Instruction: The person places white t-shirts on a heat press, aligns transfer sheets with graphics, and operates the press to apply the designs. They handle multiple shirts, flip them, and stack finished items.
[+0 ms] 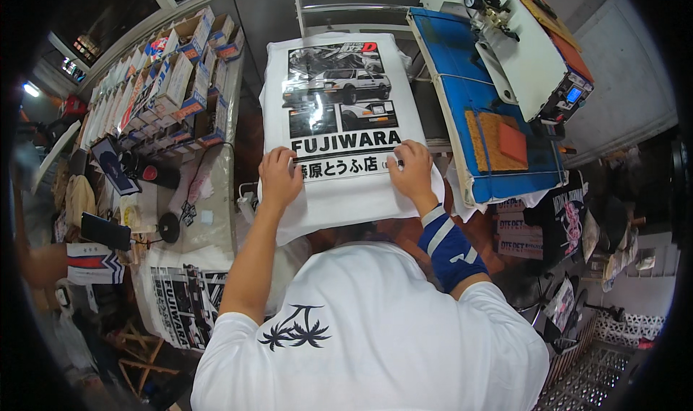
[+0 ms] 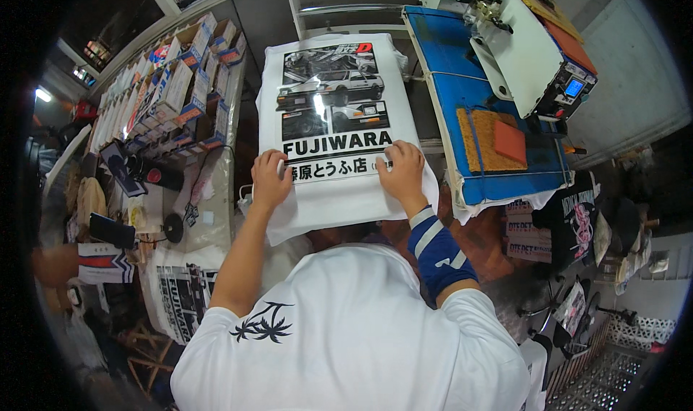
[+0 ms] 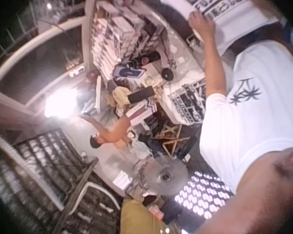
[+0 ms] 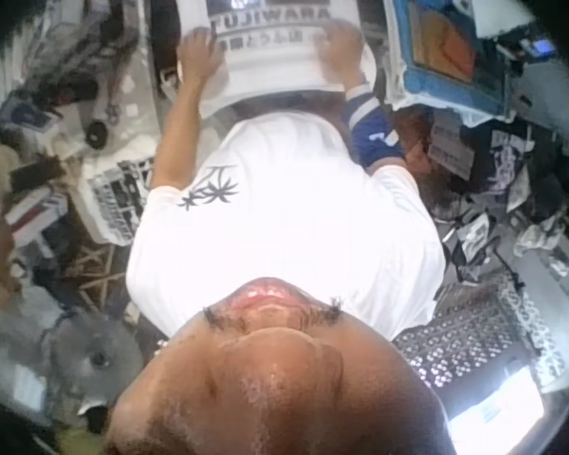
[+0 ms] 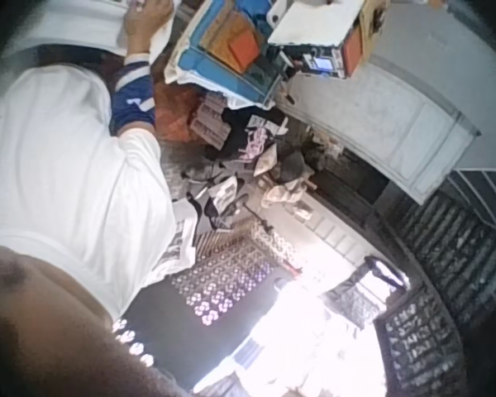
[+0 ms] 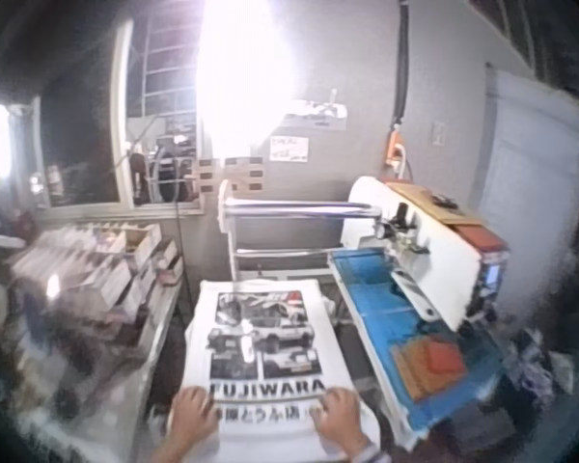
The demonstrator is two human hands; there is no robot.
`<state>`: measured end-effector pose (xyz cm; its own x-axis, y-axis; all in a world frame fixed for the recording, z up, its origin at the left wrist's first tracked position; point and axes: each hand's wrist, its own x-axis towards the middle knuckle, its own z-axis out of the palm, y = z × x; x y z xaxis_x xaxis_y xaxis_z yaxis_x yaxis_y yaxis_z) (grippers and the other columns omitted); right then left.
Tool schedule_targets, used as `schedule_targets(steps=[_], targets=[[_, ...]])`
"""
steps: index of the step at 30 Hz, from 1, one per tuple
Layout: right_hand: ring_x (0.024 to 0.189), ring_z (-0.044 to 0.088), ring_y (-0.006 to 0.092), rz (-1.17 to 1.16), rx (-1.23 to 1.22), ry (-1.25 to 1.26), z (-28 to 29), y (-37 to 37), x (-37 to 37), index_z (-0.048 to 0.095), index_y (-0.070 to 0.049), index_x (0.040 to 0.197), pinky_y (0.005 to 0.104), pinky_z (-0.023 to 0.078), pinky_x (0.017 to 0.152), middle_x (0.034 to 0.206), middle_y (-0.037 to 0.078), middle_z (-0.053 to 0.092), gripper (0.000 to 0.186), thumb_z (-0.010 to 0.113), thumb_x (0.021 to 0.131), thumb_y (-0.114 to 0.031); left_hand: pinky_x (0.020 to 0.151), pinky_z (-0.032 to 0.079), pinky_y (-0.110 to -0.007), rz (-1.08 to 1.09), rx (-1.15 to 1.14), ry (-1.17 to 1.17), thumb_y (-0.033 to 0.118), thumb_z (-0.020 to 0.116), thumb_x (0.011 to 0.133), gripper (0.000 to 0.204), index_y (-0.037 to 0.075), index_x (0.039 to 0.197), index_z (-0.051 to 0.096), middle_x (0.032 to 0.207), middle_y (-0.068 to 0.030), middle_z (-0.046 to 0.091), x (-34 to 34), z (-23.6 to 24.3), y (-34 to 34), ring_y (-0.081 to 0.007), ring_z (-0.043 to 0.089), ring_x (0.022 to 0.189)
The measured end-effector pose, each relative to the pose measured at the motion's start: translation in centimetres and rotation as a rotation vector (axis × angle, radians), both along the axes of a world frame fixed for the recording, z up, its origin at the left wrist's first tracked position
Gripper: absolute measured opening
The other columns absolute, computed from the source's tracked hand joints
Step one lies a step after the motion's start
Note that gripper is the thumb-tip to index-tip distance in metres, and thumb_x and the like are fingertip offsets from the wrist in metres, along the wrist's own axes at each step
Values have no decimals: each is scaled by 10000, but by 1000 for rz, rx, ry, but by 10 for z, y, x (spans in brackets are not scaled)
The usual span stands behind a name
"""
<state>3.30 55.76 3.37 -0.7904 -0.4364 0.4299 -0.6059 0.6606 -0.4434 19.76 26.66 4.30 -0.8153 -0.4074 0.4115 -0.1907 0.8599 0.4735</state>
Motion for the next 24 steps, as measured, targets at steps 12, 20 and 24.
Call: schedule_targets(steps=[12,20,24], targets=[[922,703,223,-299,-901,-1169,-38,80,-23,645,68,1172,353,563,845,1070,129,720,440,628,1025,-346,929,533,-341,79,1608,-78,332,568,1055,376,11,1233,655,1126,-55,726,76,-72,-98,-183,689,1027],[1050,652,244,-261,-1466,-1258,-55,101,-14,641,-48,1146,404,537,977,1105,92,682,262,736,939,-178,820,558,-304,99,1595,125,131,680,980,331,-30,1262,618,1118,-60,706,105,-52,-98,-138,683,956],[1154,614,258,-270,-1485,-1092,-98,120,-30,642,-52,1188,417,477,1084,1193,83,670,277,699,960,-198,799,543,-278,-24,1592,108,122,705,959,363,-46,1269,619,1082,-59,705,117,-45,-101,-132,673,909]])
